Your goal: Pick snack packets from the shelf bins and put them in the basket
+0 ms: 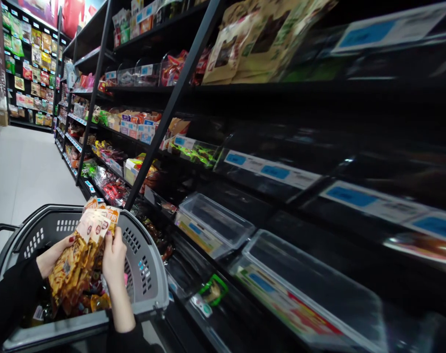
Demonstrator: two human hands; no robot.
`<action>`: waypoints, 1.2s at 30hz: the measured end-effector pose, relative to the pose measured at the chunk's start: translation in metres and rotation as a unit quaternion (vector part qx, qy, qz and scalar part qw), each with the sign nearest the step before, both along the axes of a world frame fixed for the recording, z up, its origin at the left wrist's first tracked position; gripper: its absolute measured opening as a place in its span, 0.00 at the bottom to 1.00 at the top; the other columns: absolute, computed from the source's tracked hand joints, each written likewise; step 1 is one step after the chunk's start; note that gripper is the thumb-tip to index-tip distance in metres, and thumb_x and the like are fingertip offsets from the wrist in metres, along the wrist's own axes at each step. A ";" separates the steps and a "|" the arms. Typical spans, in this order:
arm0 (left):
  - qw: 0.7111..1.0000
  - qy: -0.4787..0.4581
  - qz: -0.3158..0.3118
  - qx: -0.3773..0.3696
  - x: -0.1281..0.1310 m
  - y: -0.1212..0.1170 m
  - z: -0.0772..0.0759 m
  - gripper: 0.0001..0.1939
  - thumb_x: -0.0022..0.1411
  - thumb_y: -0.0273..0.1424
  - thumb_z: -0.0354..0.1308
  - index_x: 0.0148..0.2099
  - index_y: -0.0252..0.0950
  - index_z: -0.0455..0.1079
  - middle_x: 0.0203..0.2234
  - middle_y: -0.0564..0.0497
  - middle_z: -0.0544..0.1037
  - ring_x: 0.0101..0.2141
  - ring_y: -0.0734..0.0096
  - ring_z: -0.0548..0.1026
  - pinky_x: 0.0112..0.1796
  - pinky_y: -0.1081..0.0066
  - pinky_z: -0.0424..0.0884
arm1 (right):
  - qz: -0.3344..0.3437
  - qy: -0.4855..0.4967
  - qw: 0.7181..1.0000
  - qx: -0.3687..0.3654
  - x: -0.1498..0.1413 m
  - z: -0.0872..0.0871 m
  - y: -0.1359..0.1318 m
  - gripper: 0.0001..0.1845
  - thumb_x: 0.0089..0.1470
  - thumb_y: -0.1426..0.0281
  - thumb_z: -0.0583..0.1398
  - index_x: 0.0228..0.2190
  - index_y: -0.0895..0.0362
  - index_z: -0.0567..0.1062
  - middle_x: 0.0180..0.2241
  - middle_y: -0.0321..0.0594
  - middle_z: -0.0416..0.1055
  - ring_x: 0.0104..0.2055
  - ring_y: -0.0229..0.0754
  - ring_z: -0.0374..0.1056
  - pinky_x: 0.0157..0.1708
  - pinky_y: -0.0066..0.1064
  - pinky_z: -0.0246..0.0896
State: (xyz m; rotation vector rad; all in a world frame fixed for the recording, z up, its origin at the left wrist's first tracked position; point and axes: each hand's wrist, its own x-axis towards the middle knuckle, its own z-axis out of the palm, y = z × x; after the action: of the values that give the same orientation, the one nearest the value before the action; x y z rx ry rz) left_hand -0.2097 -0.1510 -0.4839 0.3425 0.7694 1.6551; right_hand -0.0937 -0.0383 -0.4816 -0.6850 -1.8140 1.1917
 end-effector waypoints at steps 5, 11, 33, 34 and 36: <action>0.998 -0.037 -0.040 -0.019 -0.001 -0.001 0.002 0.34 0.49 0.32 0.64 0.56 0.32 0.57 0.37 0.41 0.77 0.34 0.52 0.76 0.37 0.59 0.71 | 0.064 -0.036 0.997 -0.030 -0.010 0.001 0.007 0.24 0.57 0.56 0.41 0.39 0.57 0.68 0.40 0.46 0.68 0.45 0.44 0.62 0.46 0.34 0.54; 0.999 -0.020 0.032 -0.016 0.002 0.003 0.002 0.29 0.49 0.29 0.62 0.54 0.35 0.59 0.37 0.43 0.77 0.35 0.53 0.75 0.38 0.59 0.71 | -0.062 -0.052 0.996 0.048 -0.001 0.014 0.005 0.23 0.56 0.57 0.43 0.41 0.61 0.66 0.42 0.50 0.64 0.45 0.47 0.60 0.45 0.39 0.52; 0.981 0.053 0.183 -0.020 -0.004 0.010 -0.004 0.23 0.55 0.33 0.60 0.52 0.37 0.60 0.40 0.46 0.75 0.37 0.62 0.75 0.38 0.67 0.71 | 0.002 0.175 0.961 -0.215 0.031 0.034 -0.020 0.14 0.49 0.60 0.54 0.33 0.55 0.58 0.30 0.37 0.69 0.25 0.37 0.64 0.25 0.27 0.56; 0.980 0.059 0.189 -0.026 -0.005 0.011 -0.005 0.24 0.54 0.33 0.61 0.52 0.37 0.61 0.40 0.46 0.75 0.37 0.62 0.75 0.38 0.67 0.71 | -0.038 0.162 0.969 -0.181 0.036 0.039 -0.020 0.13 0.50 0.60 0.54 0.33 0.55 0.59 0.29 0.37 0.69 0.25 0.38 0.64 0.25 0.28 0.55; 0.977 0.077 0.198 -0.032 -0.005 0.013 -0.007 0.24 0.53 0.33 0.62 0.51 0.37 0.62 0.39 0.46 0.75 0.37 0.61 0.74 0.38 0.67 0.71 | -0.144 0.088 0.984 -0.052 0.039 0.049 -0.028 0.11 0.51 0.61 0.52 0.31 0.56 0.61 0.27 0.38 0.68 0.25 0.40 0.63 0.24 0.29 0.54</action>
State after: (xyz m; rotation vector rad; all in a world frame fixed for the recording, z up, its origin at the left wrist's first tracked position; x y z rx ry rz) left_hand -0.2143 -0.1378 -0.4908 0.2858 1.0572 1.9853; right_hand -0.0549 -0.0667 -0.4326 -0.8417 -1.4586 1.1203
